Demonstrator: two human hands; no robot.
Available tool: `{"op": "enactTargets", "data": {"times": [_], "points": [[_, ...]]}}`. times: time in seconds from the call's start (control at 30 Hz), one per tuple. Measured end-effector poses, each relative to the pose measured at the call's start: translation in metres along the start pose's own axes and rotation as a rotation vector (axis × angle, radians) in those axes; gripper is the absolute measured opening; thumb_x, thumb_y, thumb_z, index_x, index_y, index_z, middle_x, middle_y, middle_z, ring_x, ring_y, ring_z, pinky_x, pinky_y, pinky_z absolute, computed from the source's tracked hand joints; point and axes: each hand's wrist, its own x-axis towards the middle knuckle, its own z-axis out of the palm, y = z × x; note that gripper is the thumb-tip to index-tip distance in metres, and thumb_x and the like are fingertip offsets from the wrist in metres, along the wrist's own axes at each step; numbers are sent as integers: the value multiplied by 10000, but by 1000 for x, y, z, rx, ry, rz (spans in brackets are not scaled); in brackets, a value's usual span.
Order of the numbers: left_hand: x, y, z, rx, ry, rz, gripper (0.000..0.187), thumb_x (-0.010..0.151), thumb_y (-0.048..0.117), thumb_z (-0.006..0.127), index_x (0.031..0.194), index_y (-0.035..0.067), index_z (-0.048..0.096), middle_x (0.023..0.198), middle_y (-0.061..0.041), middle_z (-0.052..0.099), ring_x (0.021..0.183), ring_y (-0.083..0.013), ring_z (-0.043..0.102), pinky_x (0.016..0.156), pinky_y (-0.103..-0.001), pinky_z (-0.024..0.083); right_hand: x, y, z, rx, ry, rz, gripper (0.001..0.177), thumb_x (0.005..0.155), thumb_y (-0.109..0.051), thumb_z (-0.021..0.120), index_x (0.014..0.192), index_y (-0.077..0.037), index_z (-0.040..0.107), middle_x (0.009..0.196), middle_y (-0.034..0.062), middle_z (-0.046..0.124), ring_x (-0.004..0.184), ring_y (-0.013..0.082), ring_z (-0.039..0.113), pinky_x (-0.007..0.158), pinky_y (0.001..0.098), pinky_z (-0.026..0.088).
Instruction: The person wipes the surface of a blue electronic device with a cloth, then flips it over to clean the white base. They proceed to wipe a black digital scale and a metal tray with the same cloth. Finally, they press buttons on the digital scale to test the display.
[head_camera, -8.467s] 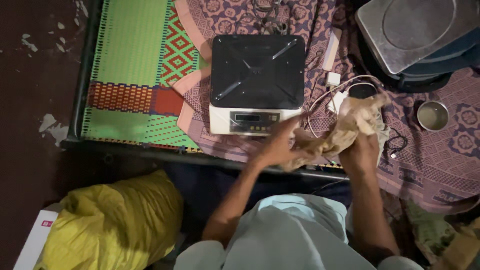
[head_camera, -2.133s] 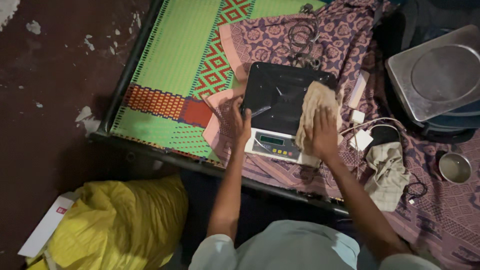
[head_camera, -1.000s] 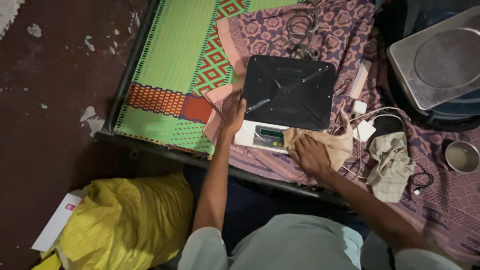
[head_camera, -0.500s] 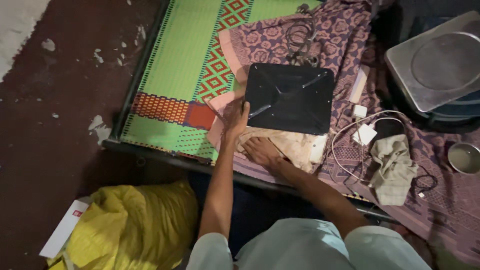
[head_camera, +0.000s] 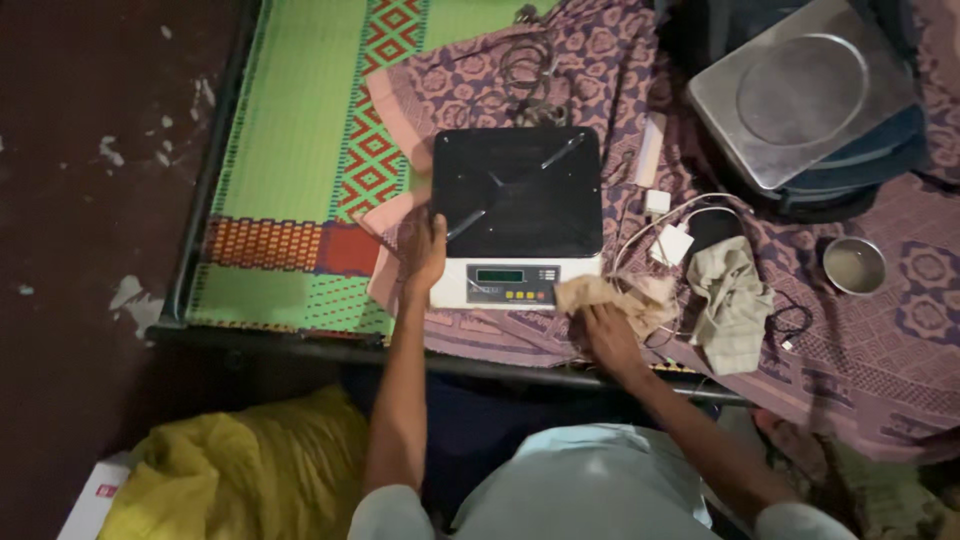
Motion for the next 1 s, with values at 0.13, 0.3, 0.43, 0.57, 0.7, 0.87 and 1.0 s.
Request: {"op": "enactTargets", "data": {"times": [0.13, 0.3, 0.43, 0.57, 0.7, 0.87, 1.0], "points": [[-52, 69, -12, -4, 261, 268, 888, 897, 578, 697, 1539, 57, 373, 1593, -177, 363, 1509, -398, 321, 1227, -565, 261, -31, 7, -23, 333, 154, 286, 381, 886, -32, 622, 1254, -116, 678, 1048, 110, 692, 868, 242, 678, 773, 352, 542], [-136, 155, 28, -357, -453, 538, 1129, 628, 351, 915, 1543, 35, 333, 1434, -252, 505, 1317, -418, 501, 1084, -529, 404, -21, -31, -80, 1407, 456, 414, 177, 1066, -93, 539, 1221, -61, 618, 1134, 72, 700, 914, 137, 638, 790, 289, 521], [-168, 164, 76, -473, -673, 282, 531, 820, 128, 710, 1341, 67, 631, 1177, -165, 739, 1046, -302, 720, 906, -395, 571, -20, -25, -118, 1429, 234, 359, 241, 995, -31, 554, 1225, -53, 620, 1119, 61, 693, 889, 140, 632, 756, 288, 521], [-143, 153, 87, -646, -410, 412, 390, 925, -60, 562, 1290, 33, 663, 1261, -153, 699, 1167, -294, 687, 1010, -378, 549, -42, 45, -153, 1098, 126, 320, 353, 953, -48, 591, 1305, -46, 615, 1179, 100, 685, 995, 183, 645, 844, 326, 547], [-127, 174, 80, -535, -340, 243, 434, 829, -113, 633, 1215, 75, 694, 1301, -101, 681, 1155, -273, 707, 959, -343, 614, -65, 100, -143, -17, 280, 417, 634, 794, -228, 799, 1349, -27, 569, 1182, 247, 661, 1054, 446, 644, 877, 510, 531], [-141, 223, 120, -333, -354, 287, 638, 711, -59, 793, 1305, 46, 581, 1418, -172, 569, 1325, -345, 569, 1146, -421, 472, -85, 134, -68, -8, 252, 679, 511, 871, -317, 752, 1279, -23, 664, 1091, 262, 697, 963, 452, 676, 813, 538, 549], [-145, 229, 115, -65, -599, 420, 937, 700, 173, 884, 1471, 25, 373, 1535, -253, 364, 1425, -424, 357, 1159, -523, 286, -105, 157, -97, -178, 285, 534, 262, 989, -300, 693, 1042, -51, 756, 1088, 197, 745, 867, 381, 688, 744, 477, 547]]}}
